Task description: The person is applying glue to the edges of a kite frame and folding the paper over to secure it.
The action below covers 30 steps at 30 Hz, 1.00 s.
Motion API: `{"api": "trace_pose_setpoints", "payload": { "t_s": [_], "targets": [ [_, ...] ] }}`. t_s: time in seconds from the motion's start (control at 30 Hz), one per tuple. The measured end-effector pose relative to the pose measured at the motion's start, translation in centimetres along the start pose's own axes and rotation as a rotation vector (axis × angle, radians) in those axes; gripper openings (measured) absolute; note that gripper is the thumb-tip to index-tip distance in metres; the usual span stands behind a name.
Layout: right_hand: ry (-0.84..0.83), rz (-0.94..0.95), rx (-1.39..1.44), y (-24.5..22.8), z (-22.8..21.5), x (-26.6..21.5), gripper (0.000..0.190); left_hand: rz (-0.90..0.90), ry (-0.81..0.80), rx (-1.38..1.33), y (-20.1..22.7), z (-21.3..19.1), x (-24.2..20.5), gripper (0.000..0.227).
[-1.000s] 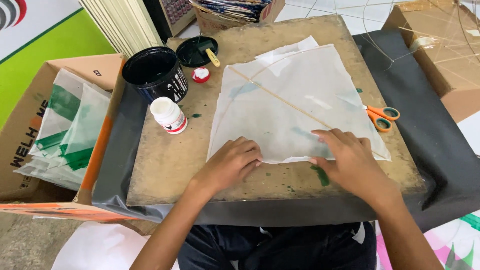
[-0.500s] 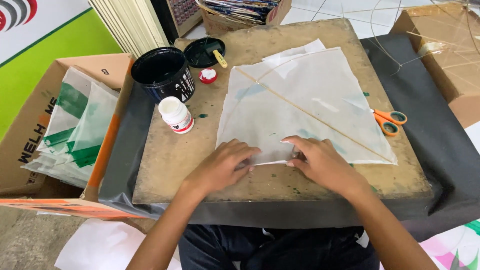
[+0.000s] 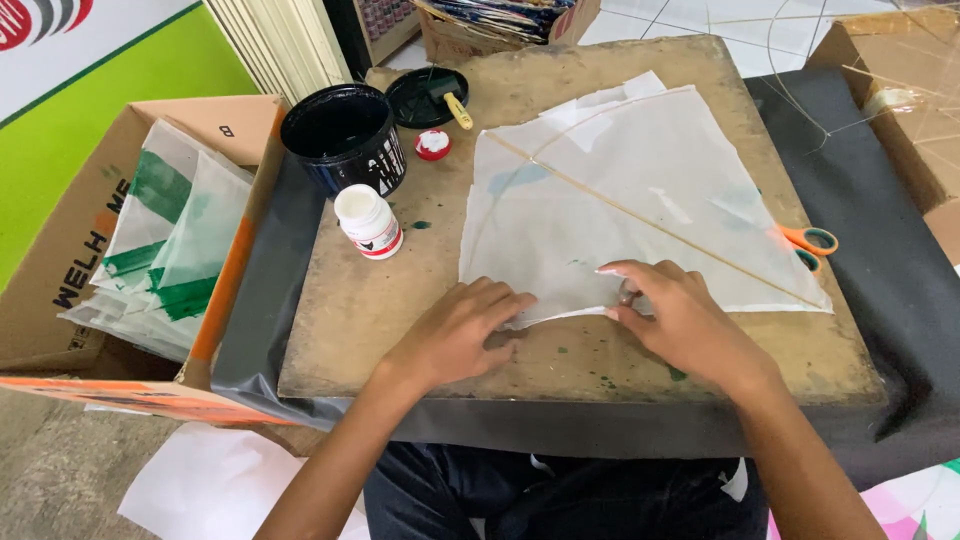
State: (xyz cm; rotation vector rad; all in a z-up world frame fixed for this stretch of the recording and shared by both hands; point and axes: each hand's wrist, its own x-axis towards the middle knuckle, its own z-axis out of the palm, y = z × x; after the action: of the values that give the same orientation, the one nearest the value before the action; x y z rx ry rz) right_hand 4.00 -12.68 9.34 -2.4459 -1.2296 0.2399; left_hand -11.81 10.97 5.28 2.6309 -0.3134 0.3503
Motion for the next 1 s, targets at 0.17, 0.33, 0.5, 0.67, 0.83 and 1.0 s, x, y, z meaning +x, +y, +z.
{"api": "trace_pose_setpoints", "payload": {
  "t_s": [0.17, 0.33, 0.5, 0.67, 0.83, 1.0],
  "targets": [
    [0.068, -0.007, -0.003, 1.3, 0.1, 0.3, 0.045, 0.100, 0.093, 0.055, -0.3, 1.7, 0.7, 0.028],
    [0.047, 0.031, -0.038, 2.1, 0.0, 0.2, 0.047, 0.130, 0.131, 0.094, -0.5, 2.0, 0.5, 0.011],
    [0.052, 0.045, -0.075, 3.1, 0.3, 0.4, 0.044, 0.149, 0.139, 0.065, 0.7, 0.6, -0.2, 0.015],
    [0.041, 0.044, -0.103, 2.9, -0.4, 0.2, 0.043, 0.100, 0.132, -0.008, -0.1, 0.2, -1.1, 0.013],
    [0.049, 0.046, -0.154, 3.0, 0.1, 0.2, 0.044, 0.030, 0.169, -0.216, -0.2, -0.1, -0.9, 0.017],
    [0.055, 0.052, -0.202, 3.1, 0.0, 0.3, 0.044, -0.012, 0.167, -0.219, -1.2, 0.2, -0.6, 0.030]
  ]
}}
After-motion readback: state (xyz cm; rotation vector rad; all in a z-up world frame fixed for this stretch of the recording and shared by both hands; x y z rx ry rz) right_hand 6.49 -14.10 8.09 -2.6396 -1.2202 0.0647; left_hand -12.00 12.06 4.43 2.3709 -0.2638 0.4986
